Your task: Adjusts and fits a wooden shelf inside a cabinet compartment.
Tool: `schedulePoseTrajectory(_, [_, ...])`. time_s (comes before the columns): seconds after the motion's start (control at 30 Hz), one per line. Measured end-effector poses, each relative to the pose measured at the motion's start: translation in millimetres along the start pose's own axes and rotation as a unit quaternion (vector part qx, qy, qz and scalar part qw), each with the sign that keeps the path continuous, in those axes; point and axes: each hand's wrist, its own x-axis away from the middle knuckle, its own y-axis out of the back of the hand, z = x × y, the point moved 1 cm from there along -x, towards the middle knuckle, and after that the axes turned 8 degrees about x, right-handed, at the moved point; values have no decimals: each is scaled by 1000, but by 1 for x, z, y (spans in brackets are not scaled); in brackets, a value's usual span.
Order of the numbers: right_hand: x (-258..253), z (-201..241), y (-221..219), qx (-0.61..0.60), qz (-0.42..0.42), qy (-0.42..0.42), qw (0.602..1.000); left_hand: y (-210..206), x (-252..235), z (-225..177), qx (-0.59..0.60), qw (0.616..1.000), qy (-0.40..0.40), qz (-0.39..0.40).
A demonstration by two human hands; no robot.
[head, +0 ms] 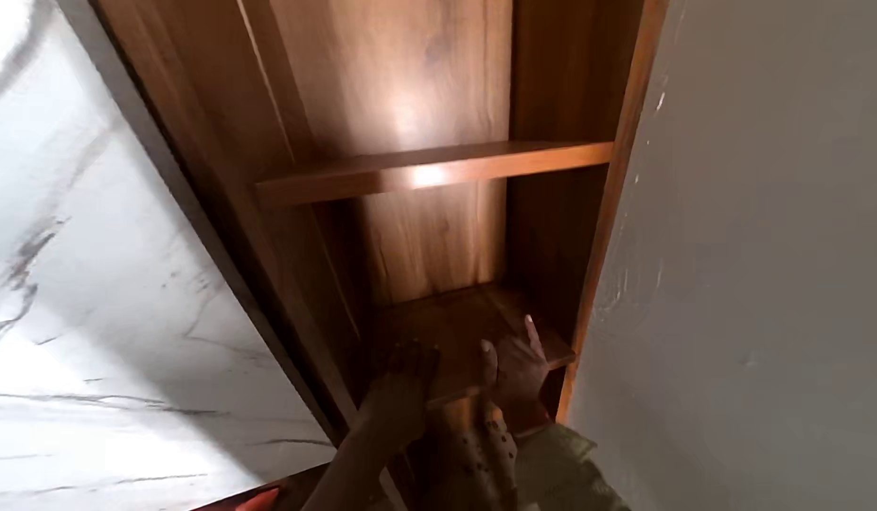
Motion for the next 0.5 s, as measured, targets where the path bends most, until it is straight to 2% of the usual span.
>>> schedulePoseTrajectory(0.13, [6, -1, 11, -20, 65, -8, 998, -14, 4, 2, -14, 999, -17, -35])
schedulePoseTrajectory(0.27, [5, -4, 23, -39, 6, 5, 999, -13, 1, 4, -48, 997, -26, -54])
schedulePoseTrajectory(0.4, [2, -12, 2, -25, 8, -1, 1000, -11, 0, 4, -60, 997, -20, -54])
schedulePoseTrajectory(0.5, [4, -12, 21, -65, 30, 1, 997, -19, 5, 5, -48, 997, -25, -48])
